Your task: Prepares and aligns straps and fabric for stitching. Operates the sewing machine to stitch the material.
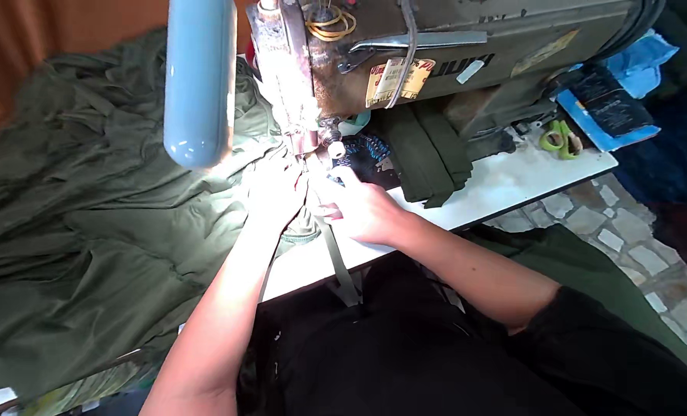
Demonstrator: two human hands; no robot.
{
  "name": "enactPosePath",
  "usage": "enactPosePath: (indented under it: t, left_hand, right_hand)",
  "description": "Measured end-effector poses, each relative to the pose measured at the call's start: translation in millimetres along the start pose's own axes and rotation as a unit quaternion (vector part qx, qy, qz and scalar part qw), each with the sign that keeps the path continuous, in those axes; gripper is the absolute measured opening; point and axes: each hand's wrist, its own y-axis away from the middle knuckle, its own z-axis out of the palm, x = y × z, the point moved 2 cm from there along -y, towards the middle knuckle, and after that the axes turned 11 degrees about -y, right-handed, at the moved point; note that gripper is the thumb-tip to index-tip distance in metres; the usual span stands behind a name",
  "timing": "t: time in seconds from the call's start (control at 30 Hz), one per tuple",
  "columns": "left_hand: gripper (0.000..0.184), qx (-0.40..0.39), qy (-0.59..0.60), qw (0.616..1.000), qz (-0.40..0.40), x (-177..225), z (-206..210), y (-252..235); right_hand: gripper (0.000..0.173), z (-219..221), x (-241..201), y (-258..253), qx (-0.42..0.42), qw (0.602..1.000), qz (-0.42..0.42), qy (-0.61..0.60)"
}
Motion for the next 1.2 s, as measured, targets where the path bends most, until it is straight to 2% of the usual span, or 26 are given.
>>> enactPosePath:
  t: [0.07,0.13,0.2,0.27,0.33,0.47,0.73,0.8,0.87,0.93,1.1,1.2]
  left_hand:
    - [0.04,-0.001,-0.001,1.0,0.001,1,2,3]
    - [0.046,-0.002,-0.009,1.0,0.013,2,2,5]
    - [0.05,-0.001,-0.023,1.0,0.02,3,2,5]
    - [0.052,-0.009,-0.034,0.999,0.013,4,1,6]
    - [0.053,-0.005,-0.04,0.999,0.011,5,0,7]
    - [0.054,-0.005,-0.042,0.999,0.011,5,0,8]
    - [0.05,-0.008,-0.046,0.999,0.016,4,-3,8]
    - [0.052,-0.024,-0.047,0.999,0.013,3,-3,7]
    - [0.053,-0.027,-0.046,0.999,0.011,3,-3,7]
    - [0.052,-0.016,-0.049,0.998,0.018,4,-3,9]
    - [0.051,-0.012,-0.045,0.999,0.014,6,-2,13]
    - [0.052,-0.023,-0.059,0.998,0.012,9,-4,15]
  right_hand:
    - [0.06,-16,9,32,0.131,0.988,-0.072,-0.049]
    - [0.048,-46,35,63,0.265,0.957,-0.111,-0.042]
    - [0.038,-82,80,89,0.391,0.917,-0.074,0.004]
    - [0.037,-109,134,104,0.466,0.883,0.026,0.047]
    - [0.048,-113,178,106,0.483,0.868,0.094,0.075]
    - [0.063,-76,229,102,0.478,0.864,0.084,0.134]
    - [0.055,-74,231,102,0.497,0.862,0.046,0.088]
    - [0.046,-74,227,103,0.481,0.869,0.071,0.089]
    - [0.038,-77,220,102,0.407,0.9,0.142,0.068]
    - [0.038,-78,221,99,0.365,0.912,0.18,0.059]
    - [0.042,-87,216,107,0.423,0.894,0.141,0.05]
    - [0.045,-107,194,115,0.476,0.875,0.08,-0.04]
